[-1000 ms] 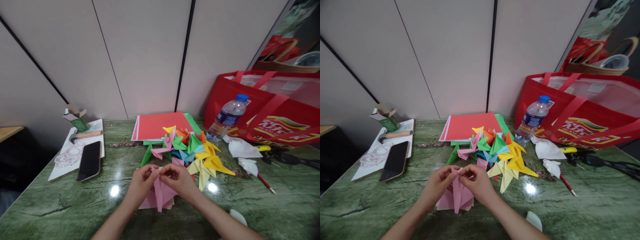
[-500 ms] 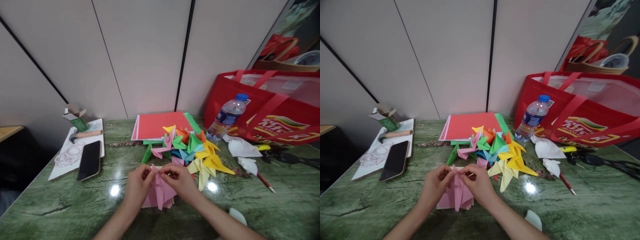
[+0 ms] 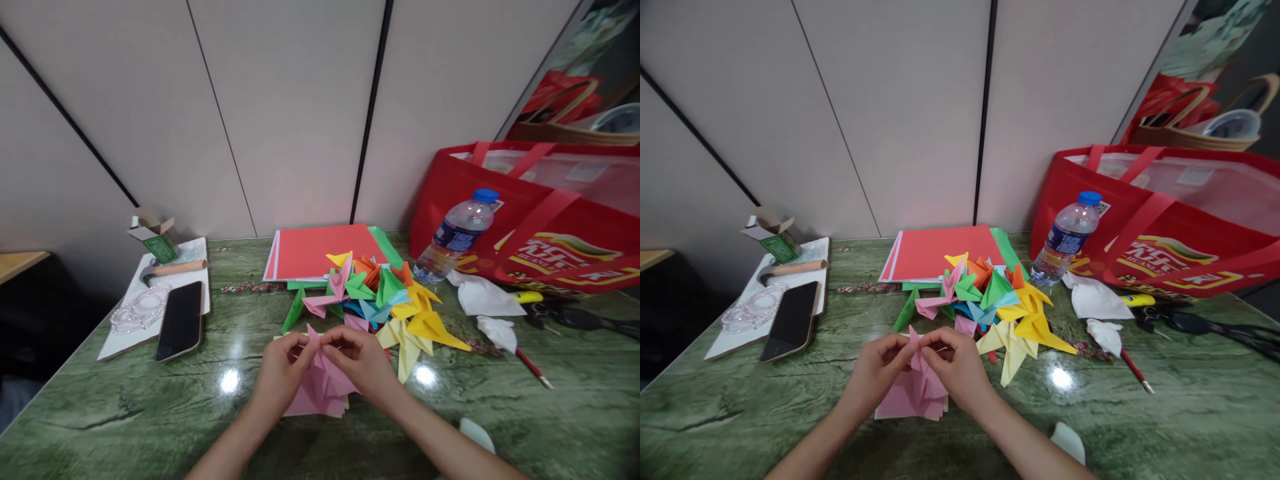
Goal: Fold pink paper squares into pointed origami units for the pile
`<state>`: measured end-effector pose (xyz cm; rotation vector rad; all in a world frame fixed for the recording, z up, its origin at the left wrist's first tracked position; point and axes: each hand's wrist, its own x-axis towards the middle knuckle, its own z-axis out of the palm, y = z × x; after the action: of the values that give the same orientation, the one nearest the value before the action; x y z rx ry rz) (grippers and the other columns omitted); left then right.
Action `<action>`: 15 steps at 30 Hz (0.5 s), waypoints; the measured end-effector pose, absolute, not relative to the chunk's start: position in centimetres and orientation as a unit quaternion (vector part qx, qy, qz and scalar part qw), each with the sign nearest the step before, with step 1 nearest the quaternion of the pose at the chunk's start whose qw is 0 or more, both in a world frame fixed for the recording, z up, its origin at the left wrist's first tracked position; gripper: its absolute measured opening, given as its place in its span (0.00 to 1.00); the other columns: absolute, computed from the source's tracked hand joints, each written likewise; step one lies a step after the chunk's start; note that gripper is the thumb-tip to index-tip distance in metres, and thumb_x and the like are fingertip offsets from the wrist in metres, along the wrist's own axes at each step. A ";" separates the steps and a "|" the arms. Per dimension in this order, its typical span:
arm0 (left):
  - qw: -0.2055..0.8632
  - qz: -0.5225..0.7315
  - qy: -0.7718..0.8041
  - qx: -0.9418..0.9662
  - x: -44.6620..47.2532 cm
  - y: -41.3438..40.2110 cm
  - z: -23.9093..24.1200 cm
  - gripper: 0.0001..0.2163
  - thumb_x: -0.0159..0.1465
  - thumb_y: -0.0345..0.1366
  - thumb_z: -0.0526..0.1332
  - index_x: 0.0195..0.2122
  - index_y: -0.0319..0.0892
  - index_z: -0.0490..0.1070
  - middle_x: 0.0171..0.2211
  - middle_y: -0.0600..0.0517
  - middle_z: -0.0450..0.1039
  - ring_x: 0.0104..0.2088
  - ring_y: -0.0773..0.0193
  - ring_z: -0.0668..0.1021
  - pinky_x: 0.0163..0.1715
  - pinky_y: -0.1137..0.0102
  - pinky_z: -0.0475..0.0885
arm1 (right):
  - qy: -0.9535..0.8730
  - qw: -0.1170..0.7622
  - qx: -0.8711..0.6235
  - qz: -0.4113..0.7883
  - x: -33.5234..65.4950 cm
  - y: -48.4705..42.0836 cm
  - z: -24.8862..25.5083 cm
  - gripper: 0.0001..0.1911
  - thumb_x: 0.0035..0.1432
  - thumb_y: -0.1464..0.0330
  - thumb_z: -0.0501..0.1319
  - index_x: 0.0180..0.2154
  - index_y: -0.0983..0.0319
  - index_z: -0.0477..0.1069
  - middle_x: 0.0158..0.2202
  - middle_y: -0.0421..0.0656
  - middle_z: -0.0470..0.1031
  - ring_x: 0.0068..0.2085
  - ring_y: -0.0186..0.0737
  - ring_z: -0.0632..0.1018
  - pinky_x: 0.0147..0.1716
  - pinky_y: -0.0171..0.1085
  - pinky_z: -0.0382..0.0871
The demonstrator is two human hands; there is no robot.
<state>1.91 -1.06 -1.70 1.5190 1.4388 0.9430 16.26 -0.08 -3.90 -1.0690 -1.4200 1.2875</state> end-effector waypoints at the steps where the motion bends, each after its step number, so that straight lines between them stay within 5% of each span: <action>1: 0.437 0.381 0.570 0.582 1.9 -1.0 -1.6 0.12 0.55 0.40 0.58 0.21 0.38 0.70 0.18 0.55 0.65 0.21 0.68 0.67 0.22 0.74 0.63 | -0.570 0.456 -0.433 0.528 16.3 -0.1 -3.9 0.05 0.48 0.69 0.60 0.29 0.63 0.72 0.28 0.42 0.73 0.30 0.36 0.74 0.28 0.33 0.69; 10: 0.580 0.447 0.539 0.416 1.8 -0.8 -1.6 0.14 0.47 0.37 0.66 0.32 0.39 0.67 0.16 0.59 0.65 0.18 0.73 0.65 0.19 0.78 0.62 | -0.568 0.450 -0.429 0.540 16.2 -0.1 -3.8 0.05 0.46 0.69 0.61 0.29 0.63 0.71 0.26 0.40 0.73 0.27 0.33 0.72 0.24 0.31 0.67; 15: 0.615 0.407 0.544 0.400 1.9 -0.9 -1.5 0.14 0.47 0.42 0.66 0.23 0.36 0.67 0.16 0.58 0.63 0.17 0.74 0.64 0.18 0.78 0.61 | -0.574 0.448 -0.439 0.526 16.2 -0.1 -3.4 0.05 0.48 0.68 0.60 0.29 0.63 0.72 0.27 0.41 0.74 0.29 0.35 0.73 0.26 0.32 0.67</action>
<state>1.91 -0.93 -1.52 0.9223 1.2544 0.9382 16.23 -0.13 -3.42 -1.0875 -1.4198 1.3021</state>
